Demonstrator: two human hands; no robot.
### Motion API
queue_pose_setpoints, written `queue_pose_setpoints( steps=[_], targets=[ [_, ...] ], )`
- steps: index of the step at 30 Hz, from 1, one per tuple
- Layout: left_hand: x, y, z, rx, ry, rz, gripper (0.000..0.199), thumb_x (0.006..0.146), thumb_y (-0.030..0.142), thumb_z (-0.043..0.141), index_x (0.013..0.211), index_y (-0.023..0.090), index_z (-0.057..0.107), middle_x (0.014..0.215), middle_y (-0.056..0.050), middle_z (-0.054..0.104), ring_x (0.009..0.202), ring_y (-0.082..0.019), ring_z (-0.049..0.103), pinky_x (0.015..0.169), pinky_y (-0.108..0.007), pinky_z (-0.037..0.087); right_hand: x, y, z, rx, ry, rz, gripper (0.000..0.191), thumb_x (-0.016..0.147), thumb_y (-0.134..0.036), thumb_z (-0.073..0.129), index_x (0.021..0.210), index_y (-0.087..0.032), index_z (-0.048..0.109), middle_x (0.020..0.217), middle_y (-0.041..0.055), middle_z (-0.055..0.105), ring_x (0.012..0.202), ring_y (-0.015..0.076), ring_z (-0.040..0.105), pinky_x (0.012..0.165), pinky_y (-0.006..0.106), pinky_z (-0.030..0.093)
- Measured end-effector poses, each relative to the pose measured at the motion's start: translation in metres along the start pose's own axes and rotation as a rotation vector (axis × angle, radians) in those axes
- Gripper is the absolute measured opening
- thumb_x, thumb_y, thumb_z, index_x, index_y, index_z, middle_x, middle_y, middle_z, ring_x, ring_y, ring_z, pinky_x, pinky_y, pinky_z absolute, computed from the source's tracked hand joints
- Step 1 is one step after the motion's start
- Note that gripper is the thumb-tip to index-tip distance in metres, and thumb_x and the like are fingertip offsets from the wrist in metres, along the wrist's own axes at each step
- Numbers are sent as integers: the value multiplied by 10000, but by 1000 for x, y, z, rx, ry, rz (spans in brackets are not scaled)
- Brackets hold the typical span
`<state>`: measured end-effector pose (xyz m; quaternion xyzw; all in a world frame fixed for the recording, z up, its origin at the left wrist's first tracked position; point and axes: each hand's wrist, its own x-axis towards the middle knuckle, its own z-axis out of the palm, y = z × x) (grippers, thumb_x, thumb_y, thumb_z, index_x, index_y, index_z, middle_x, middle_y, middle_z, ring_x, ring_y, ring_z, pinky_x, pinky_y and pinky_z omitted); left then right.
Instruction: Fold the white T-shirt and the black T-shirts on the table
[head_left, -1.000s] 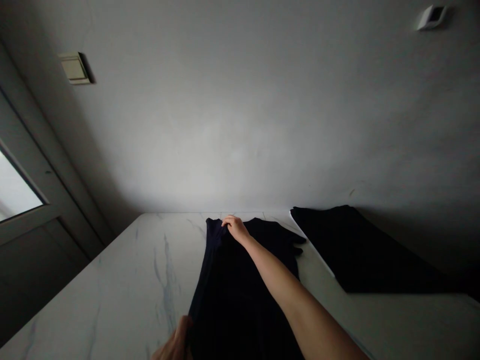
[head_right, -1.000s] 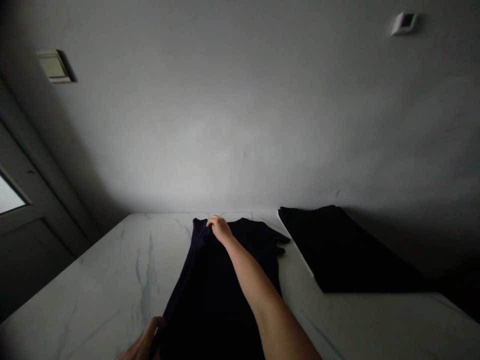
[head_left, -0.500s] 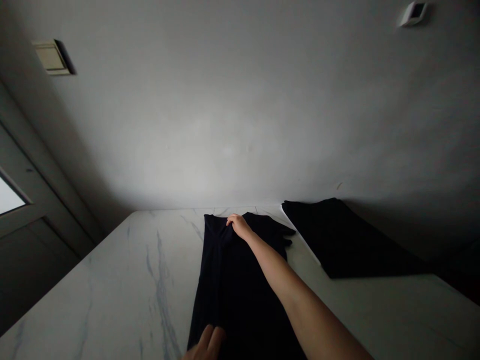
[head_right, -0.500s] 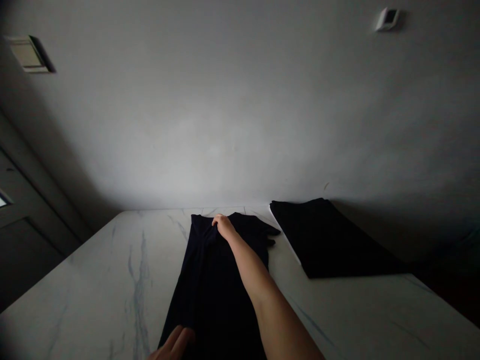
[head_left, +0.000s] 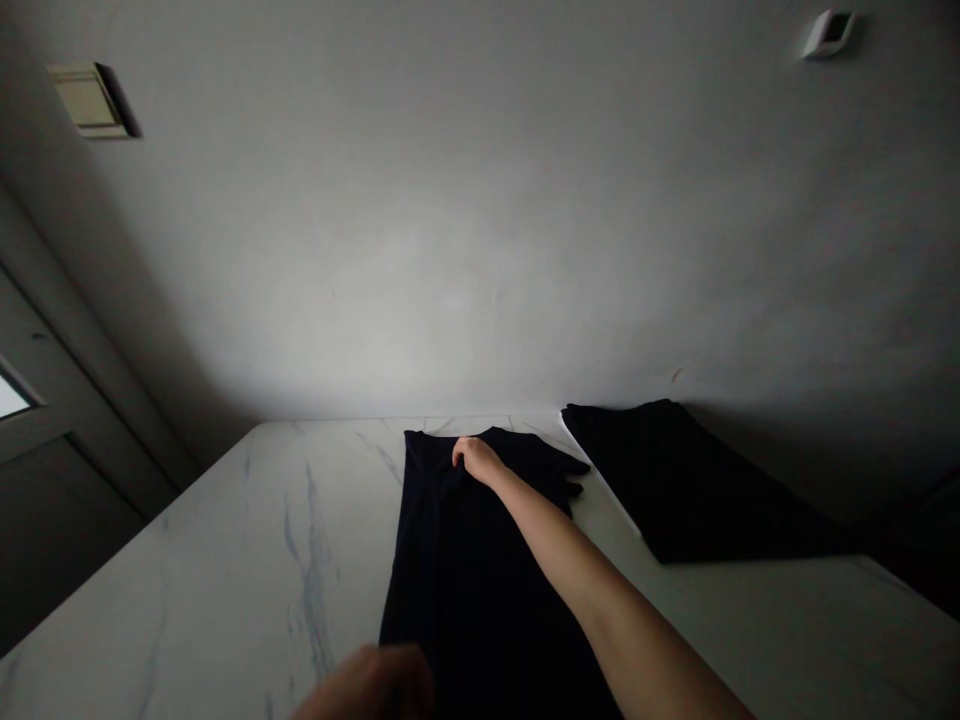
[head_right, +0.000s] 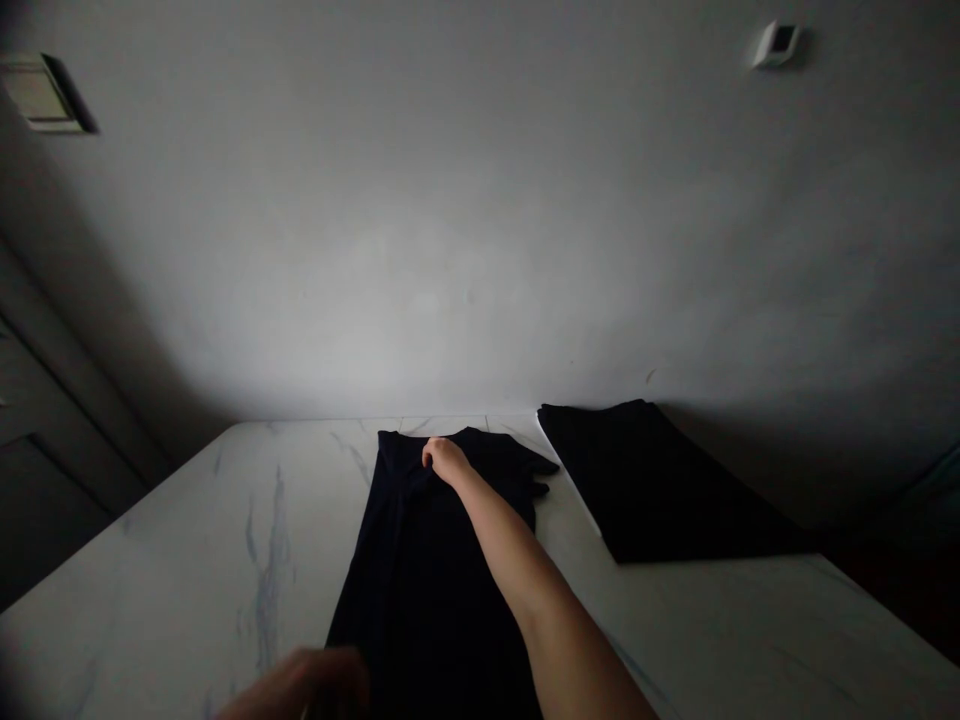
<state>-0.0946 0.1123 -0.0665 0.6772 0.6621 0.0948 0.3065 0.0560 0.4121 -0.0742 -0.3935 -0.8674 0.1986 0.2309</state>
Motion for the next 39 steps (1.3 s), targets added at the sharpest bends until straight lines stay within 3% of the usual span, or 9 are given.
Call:
queue_pose_setpoints(
  steps=[3,7,10,14,25,30,33,36,39],
  targets=[
    [65,-16,-65,94,125,87,177,788,321,544,895,265,675,828,10,726,738,-168,652,689,-264,494,5,-4,2,-12,32,67,352,792,-3,439,696,-171,733,880,54,731,878,155,652,847,232,434],
    [170,-32,-135,218,381,18,277,871,262,448,1099,221,600,947,-61,713,908,-210,664,838,-326,484,9,-13,12,-26,121,157,210,816,-76,532,835,-158,724,919,78,723,900,183,648,822,253,454],
    [229,-40,-156,234,431,31,321,864,168,409,1138,190,576,995,-93,692,1016,-216,635,920,-343,457,5,-20,20,-34,185,190,231,774,-34,577,910,-174,702,998,67,697,943,173,638,813,235,458],
    [272,-50,-160,245,386,80,245,784,151,515,987,220,634,844,-29,668,930,-211,640,905,-343,465,-5,-24,26,-54,259,226,317,798,15,488,912,-206,683,1025,53,649,896,156,638,739,229,463],
    [306,-58,-169,243,310,231,148,739,205,583,858,200,670,949,-36,628,834,-173,615,823,-300,501,-13,-24,28,20,439,120,343,733,56,443,819,-215,636,935,22,570,839,146,602,717,233,465],
    [306,-47,-153,299,340,162,193,745,134,537,861,222,663,938,-36,638,895,-187,627,829,-296,486,-17,-28,14,-103,335,244,363,762,61,453,873,-215,661,977,46,605,902,167,609,719,245,473],
    [302,-39,-141,314,376,94,200,799,167,511,926,240,648,1035,-50,634,978,-204,630,839,-308,481,-25,-38,5,-271,229,318,339,838,14,465,967,-204,689,1072,100,638,1057,243,581,818,339,489],
    [295,-33,-131,311,431,1,262,840,211,492,1084,232,585,1183,-94,602,1089,-238,609,876,-342,474,-37,-55,4,-382,212,120,266,915,-122,511,1106,-190,684,1283,131,592,1275,312,450,1038,487,376],
    [289,-29,-123,292,455,-112,367,846,311,522,1182,165,503,1198,-168,611,1109,-298,613,867,-384,481,-52,-73,12,-292,18,-243,315,948,-272,551,1250,-226,629,1385,79,549,1309,241,449,1124,421,313]
  ],
)
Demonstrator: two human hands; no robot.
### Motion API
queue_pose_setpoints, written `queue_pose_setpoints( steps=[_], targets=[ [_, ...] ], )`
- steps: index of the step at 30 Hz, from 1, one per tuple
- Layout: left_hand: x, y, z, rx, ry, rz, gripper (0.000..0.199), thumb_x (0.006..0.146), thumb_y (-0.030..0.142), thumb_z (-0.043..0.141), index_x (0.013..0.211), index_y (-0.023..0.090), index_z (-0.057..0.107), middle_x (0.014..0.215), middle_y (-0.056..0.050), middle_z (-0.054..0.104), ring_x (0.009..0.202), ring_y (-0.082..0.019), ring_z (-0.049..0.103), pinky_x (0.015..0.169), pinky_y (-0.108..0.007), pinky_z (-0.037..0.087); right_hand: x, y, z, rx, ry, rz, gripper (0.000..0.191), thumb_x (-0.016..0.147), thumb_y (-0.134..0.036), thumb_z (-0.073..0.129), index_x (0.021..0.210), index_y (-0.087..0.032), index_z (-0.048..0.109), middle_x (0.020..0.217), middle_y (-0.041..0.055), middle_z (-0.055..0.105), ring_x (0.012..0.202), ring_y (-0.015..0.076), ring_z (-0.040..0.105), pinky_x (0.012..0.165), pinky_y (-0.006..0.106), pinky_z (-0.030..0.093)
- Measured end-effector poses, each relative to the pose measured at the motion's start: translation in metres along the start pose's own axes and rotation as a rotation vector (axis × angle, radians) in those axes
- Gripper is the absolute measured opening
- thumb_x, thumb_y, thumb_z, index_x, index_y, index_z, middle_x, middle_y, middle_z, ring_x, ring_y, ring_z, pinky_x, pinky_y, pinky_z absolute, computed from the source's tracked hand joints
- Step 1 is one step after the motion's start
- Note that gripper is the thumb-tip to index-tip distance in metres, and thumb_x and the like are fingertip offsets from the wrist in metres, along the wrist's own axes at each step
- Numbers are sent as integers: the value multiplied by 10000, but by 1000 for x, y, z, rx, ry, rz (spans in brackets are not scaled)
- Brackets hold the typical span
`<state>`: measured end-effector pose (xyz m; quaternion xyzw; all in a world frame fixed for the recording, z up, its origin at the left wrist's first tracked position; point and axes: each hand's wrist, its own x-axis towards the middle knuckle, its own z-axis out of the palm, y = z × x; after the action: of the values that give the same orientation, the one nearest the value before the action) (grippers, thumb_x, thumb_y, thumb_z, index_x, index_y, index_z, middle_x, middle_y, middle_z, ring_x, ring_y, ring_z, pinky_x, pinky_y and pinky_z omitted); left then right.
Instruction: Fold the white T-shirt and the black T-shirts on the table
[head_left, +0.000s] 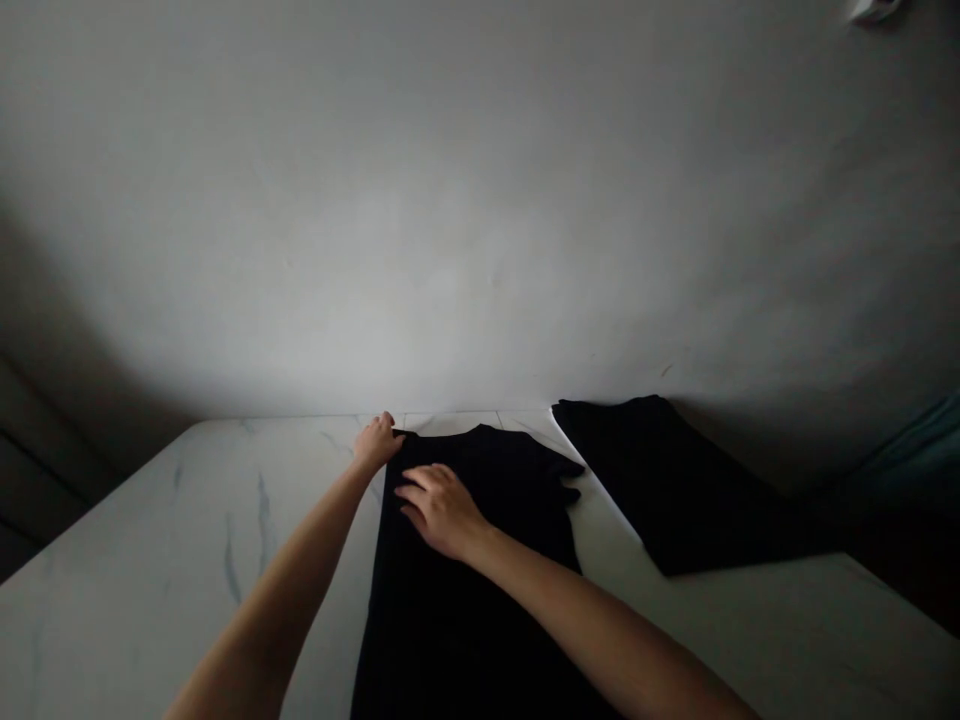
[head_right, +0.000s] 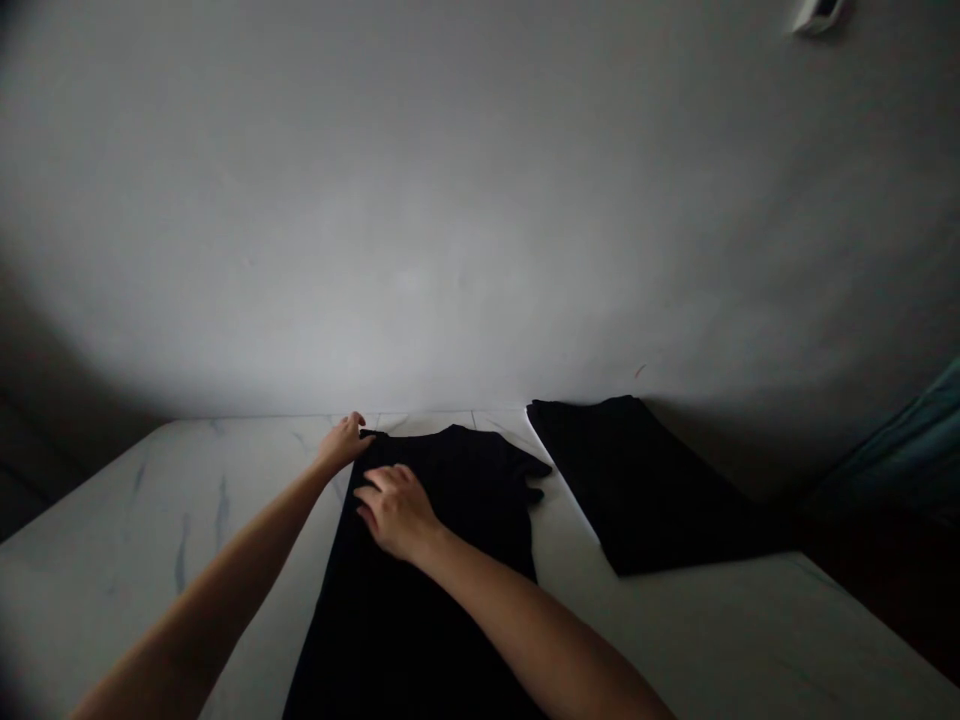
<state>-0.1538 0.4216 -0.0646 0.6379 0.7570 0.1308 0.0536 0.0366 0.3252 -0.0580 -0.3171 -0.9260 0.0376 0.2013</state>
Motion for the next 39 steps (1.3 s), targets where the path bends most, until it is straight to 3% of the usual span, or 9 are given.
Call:
queue_pose_setpoints(
  steps=[2,5,10,14,18,23,30,36,39],
  targets=[
    [-7,4,2,0,-13,-49,424,825,331,553,1191,128,478,1143,-193,642,1089,-319,628,846,-385,485,-10,-13,4,61,-153,-143,417,957,-354,554,1344,-198,560,1462,94,483,1354,229,416,1149,397,293],
    [-19,9,5,-10,-16,-67,435,812,238,546,1217,117,441,1097,-189,667,1048,-301,652,817,-356,482,-32,-31,7,80,-314,-189,608,968,-464,508,1455,-111,417,1565,164,295,1457,279,237,1195,449,193],
    [-34,14,4,-41,22,-18,360,853,161,496,1207,149,432,1129,-161,653,1078,-252,629,845,-322,464,-82,-63,-2,228,-406,-253,696,989,-514,423,1522,-93,270,1594,186,163,1481,312,107,1203,501,121],
    [-45,13,2,-53,44,5,313,882,190,499,1188,155,444,1194,-161,610,1099,-251,608,891,-341,456,-124,-80,-14,395,-384,-397,630,966,-457,515,1487,-148,341,1564,142,305,1468,239,211,1205,428,161],
    [-64,13,-1,-44,29,22,301,888,218,508,1183,176,468,1176,-144,599,1078,-263,611,907,-365,453,-157,-82,-24,480,-334,-530,426,857,-322,664,1258,-213,568,1373,64,585,1298,197,503,1167,394,261],
    [-104,18,-9,-28,18,33,288,864,226,533,1144,162,522,1164,-169,569,1091,-313,584,917,-431,451,-173,-85,-38,354,-331,-621,460,762,-153,671,1211,-205,583,1401,71,558,1245,201,538,1083,360,378],
    [-221,15,-34,-102,-41,294,102,822,195,576,917,219,601,1045,-77,625,1046,-239,576,960,-383,443,-170,-98,-27,108,-118,-672,187,882,-251,550,1030,-198,650,1190,44,692,1041,190,612,933,351,452],
    [-361,-1,-52,-296,-138,566,125,861,194,511,903,256,611,925,-35,663,882,-194,610,822,-335,519,-184,-99,-20,190,-111,-684,215,827,-230,544,1012,-218,652,1133,8,703,1015,175,610,866,312,466],
    [-403,-2,-49,-247,-113,576,158,834,204,578,955,300,613,954,-13,689,881,-196,634,792,-311,545,-186,-98,-24,219,-117,-675,224,828,-205,542,1023,-203,651,1077,29,711,965,165,617,834,291,477]
  ],
)
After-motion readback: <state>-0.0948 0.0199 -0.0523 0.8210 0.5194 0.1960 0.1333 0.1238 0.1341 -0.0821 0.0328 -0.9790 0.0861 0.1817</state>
